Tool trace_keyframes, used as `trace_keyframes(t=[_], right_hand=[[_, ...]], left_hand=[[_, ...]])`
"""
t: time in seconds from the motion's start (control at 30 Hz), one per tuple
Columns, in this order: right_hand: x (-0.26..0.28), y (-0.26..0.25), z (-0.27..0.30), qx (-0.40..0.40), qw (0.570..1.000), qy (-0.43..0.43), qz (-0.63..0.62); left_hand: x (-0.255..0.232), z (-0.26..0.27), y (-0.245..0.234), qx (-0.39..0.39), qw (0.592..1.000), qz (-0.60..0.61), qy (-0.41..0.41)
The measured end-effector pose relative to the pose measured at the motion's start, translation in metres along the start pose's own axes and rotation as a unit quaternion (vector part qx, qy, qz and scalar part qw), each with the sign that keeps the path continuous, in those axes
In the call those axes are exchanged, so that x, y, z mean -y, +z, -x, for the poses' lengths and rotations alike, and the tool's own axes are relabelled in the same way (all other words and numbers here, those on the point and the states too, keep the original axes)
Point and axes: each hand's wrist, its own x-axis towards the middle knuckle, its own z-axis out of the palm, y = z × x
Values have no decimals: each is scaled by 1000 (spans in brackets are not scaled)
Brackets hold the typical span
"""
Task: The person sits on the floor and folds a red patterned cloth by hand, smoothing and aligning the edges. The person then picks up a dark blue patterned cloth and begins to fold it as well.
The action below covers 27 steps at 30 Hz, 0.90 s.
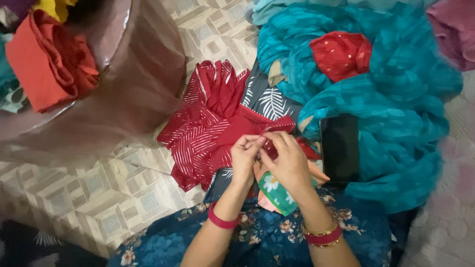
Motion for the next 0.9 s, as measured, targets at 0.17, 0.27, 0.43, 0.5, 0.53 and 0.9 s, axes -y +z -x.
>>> trace_keyframes(t=[0.17, 0.27, 0.43, 0.5, 0.53, 0.9], right_hand=[[9, -1, 3, -27, 997, -64, 33], [14, -1, 5, -69, 993, -86, 47], [21, -6, 5, -80, 987, -131, 51], [23, -7, 8, -58, 986, -142, 57], [23, -9, 7, -56, 986, -148, 57], [18, -13, 13, -49, 986, -155, -36]], left_hand=[[-12, 21, 5, 1, 996, 72, 45], [-16, 32, 10, -38, 992, 116, 32], [-24, 46, 20, -16, 978, 206, 35], [-27, 54, 18, -21, 975, 220, -3], [-28, 55, 20, -25, 976, 214, -17], [-52, 65, 7, 43, 985, 162, 41]])
